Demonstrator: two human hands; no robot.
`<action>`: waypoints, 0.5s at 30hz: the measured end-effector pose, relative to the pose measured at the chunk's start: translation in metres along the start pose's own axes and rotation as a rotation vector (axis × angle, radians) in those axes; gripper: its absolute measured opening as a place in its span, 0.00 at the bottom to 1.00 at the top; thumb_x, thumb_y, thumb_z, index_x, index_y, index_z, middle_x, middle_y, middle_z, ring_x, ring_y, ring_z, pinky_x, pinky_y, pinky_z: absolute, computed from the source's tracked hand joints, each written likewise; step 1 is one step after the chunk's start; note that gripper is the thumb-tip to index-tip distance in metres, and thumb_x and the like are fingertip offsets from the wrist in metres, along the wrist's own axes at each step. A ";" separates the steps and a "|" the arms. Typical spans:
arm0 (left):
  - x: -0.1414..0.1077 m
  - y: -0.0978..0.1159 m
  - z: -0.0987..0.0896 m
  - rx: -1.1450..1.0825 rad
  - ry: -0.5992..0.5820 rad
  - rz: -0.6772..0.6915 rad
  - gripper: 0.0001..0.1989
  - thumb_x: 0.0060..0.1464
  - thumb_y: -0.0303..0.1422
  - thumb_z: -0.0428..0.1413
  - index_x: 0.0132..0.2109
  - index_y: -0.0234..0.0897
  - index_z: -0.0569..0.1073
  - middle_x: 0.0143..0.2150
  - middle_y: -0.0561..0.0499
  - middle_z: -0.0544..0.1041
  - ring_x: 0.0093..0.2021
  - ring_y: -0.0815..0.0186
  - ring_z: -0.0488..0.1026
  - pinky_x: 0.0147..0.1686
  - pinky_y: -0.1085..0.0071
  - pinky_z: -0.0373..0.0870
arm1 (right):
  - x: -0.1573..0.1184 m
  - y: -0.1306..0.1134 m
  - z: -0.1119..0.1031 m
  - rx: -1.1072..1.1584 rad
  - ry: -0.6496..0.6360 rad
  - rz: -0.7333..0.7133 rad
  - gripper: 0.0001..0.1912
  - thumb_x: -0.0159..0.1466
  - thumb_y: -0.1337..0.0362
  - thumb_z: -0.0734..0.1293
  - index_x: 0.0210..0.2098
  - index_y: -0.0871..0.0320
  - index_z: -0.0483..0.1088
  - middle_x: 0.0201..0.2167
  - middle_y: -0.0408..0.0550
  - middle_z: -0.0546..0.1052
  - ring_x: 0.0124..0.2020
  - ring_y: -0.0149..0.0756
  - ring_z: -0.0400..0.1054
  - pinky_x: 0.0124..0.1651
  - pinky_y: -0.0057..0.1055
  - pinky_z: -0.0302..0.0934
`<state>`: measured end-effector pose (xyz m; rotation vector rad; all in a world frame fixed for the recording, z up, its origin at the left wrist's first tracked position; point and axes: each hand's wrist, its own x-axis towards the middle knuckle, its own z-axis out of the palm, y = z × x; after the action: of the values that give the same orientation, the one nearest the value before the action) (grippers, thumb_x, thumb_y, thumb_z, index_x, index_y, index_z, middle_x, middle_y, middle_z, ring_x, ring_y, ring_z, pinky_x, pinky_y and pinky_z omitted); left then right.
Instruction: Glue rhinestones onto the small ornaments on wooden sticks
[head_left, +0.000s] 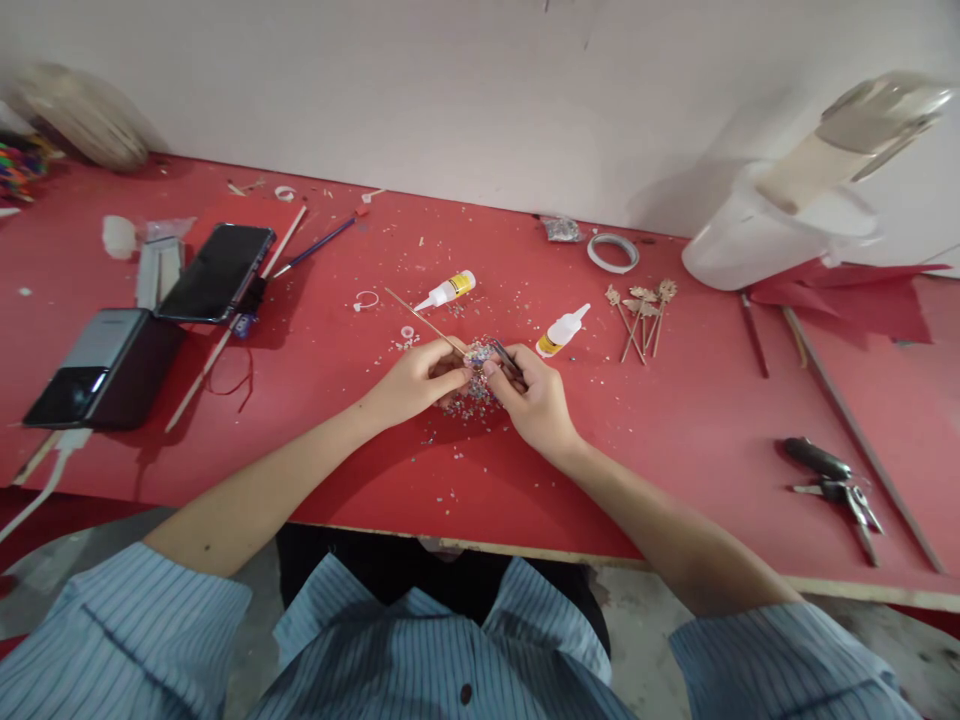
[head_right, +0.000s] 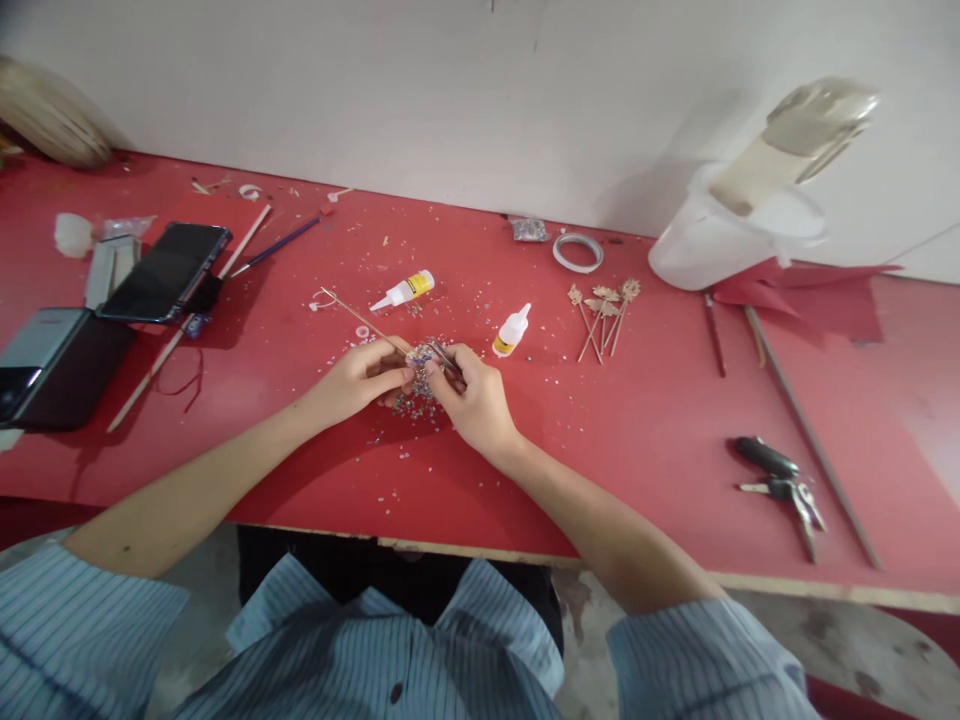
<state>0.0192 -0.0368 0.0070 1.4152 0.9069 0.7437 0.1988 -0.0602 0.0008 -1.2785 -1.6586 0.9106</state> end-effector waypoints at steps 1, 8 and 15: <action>0.000 0.001 0.000 0.002 -0.001 -0.001 0.04 0.56 0.31 0.53 0.38 0.35 0.67 0.25 0.55 0.70 0.20 0.75 0.65 0.20 0.78 0.62 | 0.000 0.000 0.000 0.007 -0.001 0.006 0.11 0.64 0.58 0.62 0.30 0.58 0.62 0.21 0.37 0.58 0.21 0.25 0.50 0.23 0.25 0.45; 0.000 0.003 -0.001 0.030 -0.006 0.010 0.06 0.56 0.33 0.54 0.38 0.35 0.67 0.25 0.55 0.70 0.20 0.75 0.66 0.20 0.78 0.63 | 0.002 0.001 -0.001 0.053 -0.008 0.017 0.12 0.64 0.58 0.63 0.29 0.58 0.61 0.21 0.37 0.57 0.21 0.24 0.48 0.23 0.25 0.44; -0.001 0.003 -0.001 0.014 -0.019 0.004 0.06 0.57 0.34 0.54 0.38 0.35 0.67 0.25 0.56 0.69 0.21 0.75 0.66 0.20 0.78 0.63 | 0.001 0.003 -0.001 0.076 -0.031 0.014 0.12 0.64 0.57 0.63 0.29 0.57 0.61 0.22 0.38 0.56 0.22 0.25 0.49 0.23 0.25 0.46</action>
<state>0.0179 -0.0370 0.0103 1.4342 0.8967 0.7269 0.2003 -0.0582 -0.0012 -1.2320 -1.6247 0.9970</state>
